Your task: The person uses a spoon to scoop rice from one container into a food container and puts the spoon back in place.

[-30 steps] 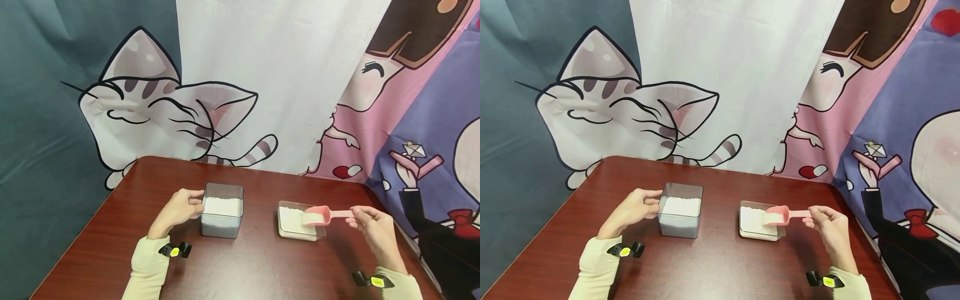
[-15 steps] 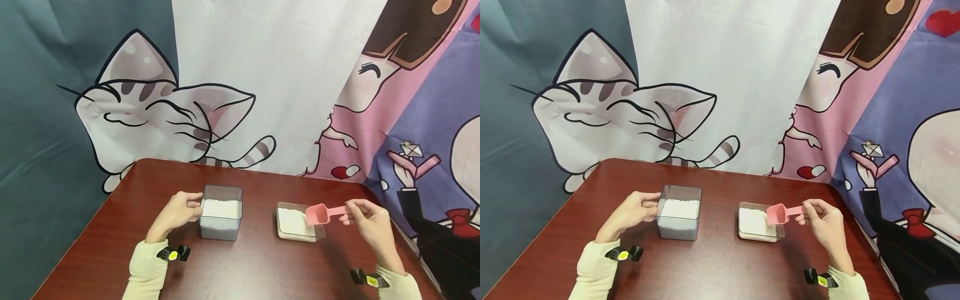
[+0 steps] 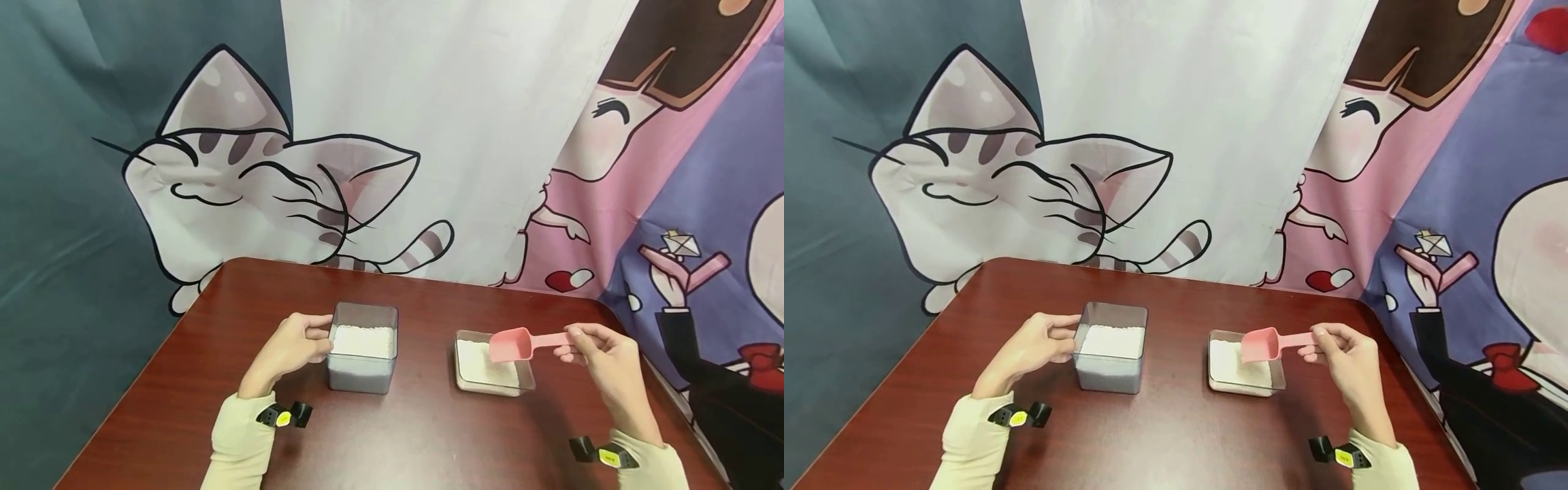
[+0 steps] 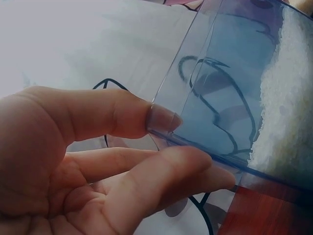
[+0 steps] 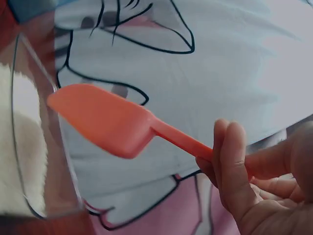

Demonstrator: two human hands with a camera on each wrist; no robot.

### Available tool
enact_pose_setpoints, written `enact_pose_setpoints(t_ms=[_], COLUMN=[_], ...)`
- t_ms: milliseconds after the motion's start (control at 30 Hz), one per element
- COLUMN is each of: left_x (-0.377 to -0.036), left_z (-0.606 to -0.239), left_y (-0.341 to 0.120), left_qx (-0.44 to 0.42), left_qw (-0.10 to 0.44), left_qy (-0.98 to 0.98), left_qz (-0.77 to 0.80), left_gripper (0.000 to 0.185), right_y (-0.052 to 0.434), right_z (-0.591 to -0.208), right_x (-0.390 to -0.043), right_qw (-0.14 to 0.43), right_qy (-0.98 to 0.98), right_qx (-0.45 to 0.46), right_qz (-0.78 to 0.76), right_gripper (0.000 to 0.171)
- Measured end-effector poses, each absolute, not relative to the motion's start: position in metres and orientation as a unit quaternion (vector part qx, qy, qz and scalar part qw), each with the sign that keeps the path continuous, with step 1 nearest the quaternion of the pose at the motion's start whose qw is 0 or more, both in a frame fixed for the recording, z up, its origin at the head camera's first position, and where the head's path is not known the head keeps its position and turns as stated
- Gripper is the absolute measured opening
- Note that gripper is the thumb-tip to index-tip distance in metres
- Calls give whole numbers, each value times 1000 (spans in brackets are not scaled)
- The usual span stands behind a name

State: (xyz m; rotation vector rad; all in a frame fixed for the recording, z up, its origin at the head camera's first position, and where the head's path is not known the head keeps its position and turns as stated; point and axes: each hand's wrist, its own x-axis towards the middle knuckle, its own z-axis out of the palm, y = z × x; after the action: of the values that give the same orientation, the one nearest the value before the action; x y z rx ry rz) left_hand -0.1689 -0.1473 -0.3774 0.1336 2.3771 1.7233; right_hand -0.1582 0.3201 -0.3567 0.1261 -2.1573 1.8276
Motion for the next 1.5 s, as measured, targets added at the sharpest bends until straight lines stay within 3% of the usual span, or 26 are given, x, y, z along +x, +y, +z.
enact_pose_setpoints(t_ms=[233, 833, 1500], left_x=[-169, -170, -170], left_z=[-376, -377, -379], left_y=[-149, -147, -148], left_qx=[46, 40, 46], left_qw=[103, 98, 98], left_qy=[807, 809, 812], left_qz=[580, 579, 573], left_gripper=[55, 54, 54], right_y=[320, 288, 230], right_z=[-372, -377, -363], right_x=[-159, -174, -182], right_qw=[71, -33, -29], right_qy=[-619, -466, -482], right_qx=[18, -25, -10], right_qz=[782, 884, 876], right_gripper=[15, 25, 20])
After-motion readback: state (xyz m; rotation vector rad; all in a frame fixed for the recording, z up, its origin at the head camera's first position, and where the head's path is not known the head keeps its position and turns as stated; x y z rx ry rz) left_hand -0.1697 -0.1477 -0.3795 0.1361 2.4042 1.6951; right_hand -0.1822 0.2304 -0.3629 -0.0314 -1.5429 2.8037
